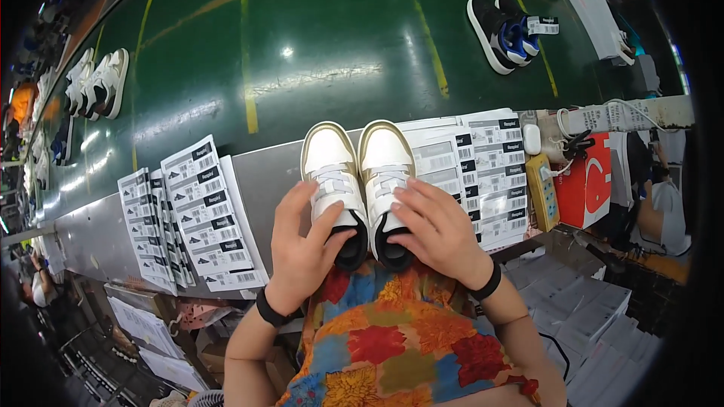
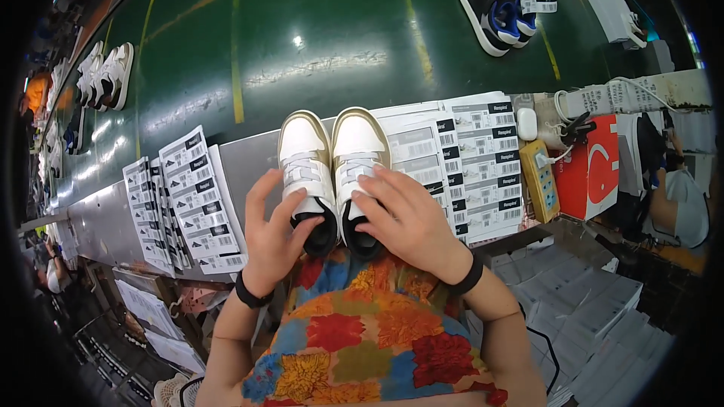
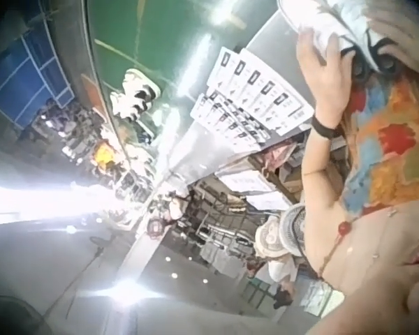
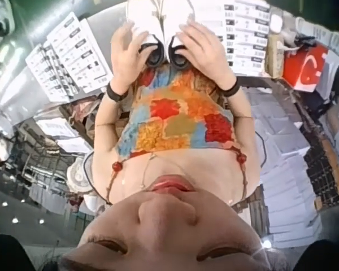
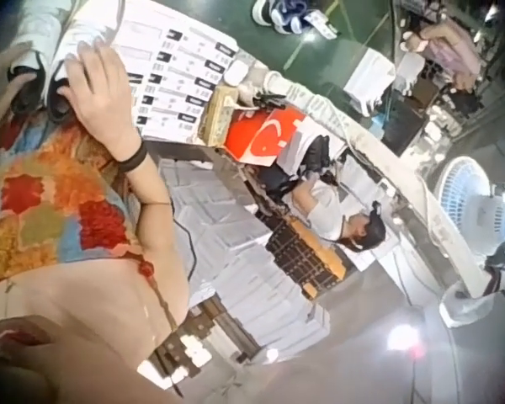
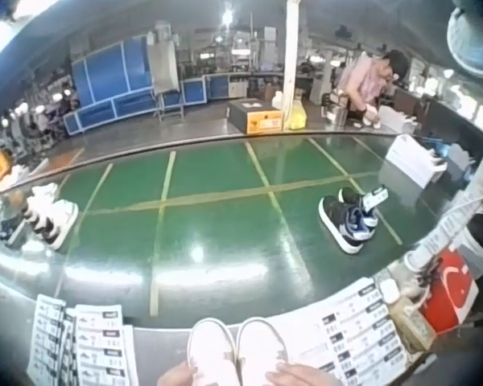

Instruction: Inspecting the interior and exterior of shoes on a conveyor belt and applying labels to them.

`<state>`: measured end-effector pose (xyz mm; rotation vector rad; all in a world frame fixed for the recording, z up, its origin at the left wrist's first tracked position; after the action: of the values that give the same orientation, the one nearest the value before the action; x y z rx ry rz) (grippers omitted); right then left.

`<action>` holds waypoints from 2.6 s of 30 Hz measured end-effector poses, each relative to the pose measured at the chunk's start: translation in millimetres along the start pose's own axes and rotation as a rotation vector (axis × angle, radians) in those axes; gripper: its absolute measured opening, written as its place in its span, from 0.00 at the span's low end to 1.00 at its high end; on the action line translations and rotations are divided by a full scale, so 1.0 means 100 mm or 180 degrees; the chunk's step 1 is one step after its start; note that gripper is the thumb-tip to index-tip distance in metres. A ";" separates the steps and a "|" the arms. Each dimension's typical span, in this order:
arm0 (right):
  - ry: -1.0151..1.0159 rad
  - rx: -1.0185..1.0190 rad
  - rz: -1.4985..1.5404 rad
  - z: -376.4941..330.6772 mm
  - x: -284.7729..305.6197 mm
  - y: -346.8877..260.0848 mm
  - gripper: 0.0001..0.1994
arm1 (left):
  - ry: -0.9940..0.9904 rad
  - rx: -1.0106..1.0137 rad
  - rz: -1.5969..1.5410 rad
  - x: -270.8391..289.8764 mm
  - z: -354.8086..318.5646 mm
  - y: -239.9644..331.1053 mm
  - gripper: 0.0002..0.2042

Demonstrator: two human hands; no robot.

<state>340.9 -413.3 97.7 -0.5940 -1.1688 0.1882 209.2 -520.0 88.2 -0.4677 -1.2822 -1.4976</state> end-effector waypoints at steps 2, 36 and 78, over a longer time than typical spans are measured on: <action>0.0087 0.0258 -0.0231 0.11 -0.02 -0.04 0.18 | 0.0219 -0.0739 -0.0372 0.03 0.13 0.14 0.21; 0.0318 -0.0009 0.0834 0.33 0.09 0.19 0.15 | -0.0106 -0.1153 -0.0961 0.11 0.22 0.13 0.13; 0.1359 -0.2347 0.5357 -0.33 0.06 0.81 0.28 | 0.0792 0.3381 -0.6793 -0.98 -0.17 -0.25 0.19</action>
<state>386.5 -354.5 50.6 -2.0610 -0.0067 1.0026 228.5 -494.0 -9.4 2.3529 -2.0374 -1.6731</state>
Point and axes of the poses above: each hand's wrist, its own z-axis towards the middle knuckle, its own x-axis out of the back of the hand, y = z × x, the point moved 9 cm from there along z, towards the middle knuckle, and after that the axes turned 6 degrees about -x, right-handed, at the moved point
